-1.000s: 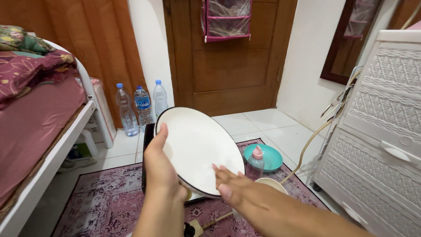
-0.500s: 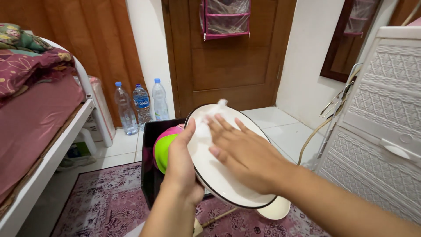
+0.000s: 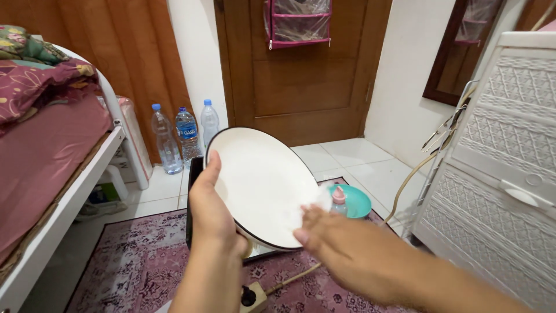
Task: The person wipes several dishes with a white cloth, including a white plate, a turquoise bowl, and a beige bowl, then places them on a black tray. The person also wipes a clear plastic cup and places it on the tray.
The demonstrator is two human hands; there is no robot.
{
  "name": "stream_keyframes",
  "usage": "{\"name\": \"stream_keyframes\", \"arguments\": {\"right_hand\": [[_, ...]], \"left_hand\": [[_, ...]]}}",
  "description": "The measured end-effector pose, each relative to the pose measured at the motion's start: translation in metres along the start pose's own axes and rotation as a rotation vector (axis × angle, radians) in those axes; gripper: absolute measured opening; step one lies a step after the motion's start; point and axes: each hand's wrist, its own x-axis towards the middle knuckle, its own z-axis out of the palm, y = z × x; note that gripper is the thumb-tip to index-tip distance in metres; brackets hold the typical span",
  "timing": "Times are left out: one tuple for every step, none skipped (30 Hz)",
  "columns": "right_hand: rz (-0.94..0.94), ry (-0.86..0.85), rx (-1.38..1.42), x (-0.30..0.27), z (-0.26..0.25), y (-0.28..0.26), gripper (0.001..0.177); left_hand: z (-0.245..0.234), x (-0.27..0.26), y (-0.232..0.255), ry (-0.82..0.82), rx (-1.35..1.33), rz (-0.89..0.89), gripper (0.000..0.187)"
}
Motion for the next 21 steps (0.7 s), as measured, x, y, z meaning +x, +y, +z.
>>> {"name": "stream_keyframes", "arguments": {"right_hand": [[0.000, -0.001, 0.001, -0.003, 0.000, -0.007, 0.084], [-0.044, 0.010, 0.177, -0.007, 0.001, -0.014, 0.082], [-0.087, 0.021, 0.354, -0.011, 0.002, -0.022, 0.081], [-0.085, 0.020, 0.356, -0.007, 0.000, -0.027, 0.081], [-0.158, 0.016, 0.431, -0.004, -0.001, -0.032, 0.087], [-0.230, 0.010, 0.505, 0.000, -0.003, -0.037, 0.093], [-0.228, 0.009, 0.507, 0.005, -0.005, -0.042, 0.093], [-0.220, 0.013, 0.484, 0.011, -0.007, -0.047, 0.093], [-0.212, 0.017, 0.462, 0.017, -0.010, -0.053, 0.094], [-0.211, 0.017, 0.464, 0.028, -0.006, -0.049, 0.094], [-0.384, 0.137, 0.301, 0.040, -0.003, -0.046, 0.085], [-0.552, 0.253, 0.134, 0.051, 0.001, -0.041, 0.077], [-0.549, 0.251, 0.135, 0.065, 0.002, -0.033, 0.077], [-0.575, 0.356, -0.047, 0.079, 0.003, -0.026, 0.069], [-0.599, 0.458, -0.230, 0.094, 0.005, -0.020, 0.063], [-0.602, 0.457, -0.224, 0.100, 0.002, -0.014, 0.063], [-0.534, 0.486, -0.269, 0.106, -0.001, -0.007, 0.061], [-0.465, 0.513, -0.316, 0.112, -0.004, 0.000, 0.059], [-0.468, 0.511, -0.312, 0.113, -0.003, 0.007, 0.059], [-0.367, 0.503, -0.285, 0.113, -0.003, 0.014, 0.062], [-0.267, 0.493, -0.258, 0.113, -0.003, 0.021, 0.066]], "left_hand": [[-0.001, 0.002, 0.000, 0.001, 0.000, 0.000, 0.053], [-0.002, 0.004, 0.000, 0.008, -0.005, 0.040, 0.052], [-0.004, 0.006, 0.000, 0.015, -0.010, 0.080, 0.052], [-0.003, 0.006, 0.001, 0.016, -0.008, 0.078, 0.052], [-0.002, 0.006, 0.002, -0.018, -0.032, 0.091, 0.054], [-0.002, 0.007, 0.002, -0.053, -0.057, 0.103, 0.056], [-0.002, 0.012, -0.001, -0.051, -0.056, 0.101, 0.056], [-0.002, 0.016, -0.004, -0.115, -0.090, 0.104, 0.055], [-0.003, 0.021, -0.006, -0.180, -0.125, 0.106, 0.053], [-0.006, 0.027, -0.006, -0.178, -0.124, 0.105, 0.053], [-0.009, 0.032, -0.005, -0.224, -0.109, 0.115, 0.045], [-0.011, 0.038, -0.006, -0.268, -0.094, 0.122, 0.037], [-0.012, 0.039, -0.008, -0.266, -0.094, 0.118, 0.037], [-0.012, 0.039, -0.009, -0.268, -0.083, 0.084, 0.037], [-0.013, 0.039, -0.009, -0.269, -0.072, 0.050, 0.037], [-0.012, 0.038, -0.012, -0.264, -0.069, 0.052, 0.037], [-0.011, 0.038, -0.014, -0.277, -0.076, 0.019, 0.041], [-0.010, 0.038, -0.018, -0.290, -0.086, -0.015, 0.046], [-0.009, 0.039, -0.020, -0.284, -0.085, -0.014, 0.046], [-0.008, 0.040, -0.022, -0.293, -0.059, -0.046, 0.052], [-0.006, 0.041, -0.025, -0.302, -0.032, -0.079, 0.059]]}}
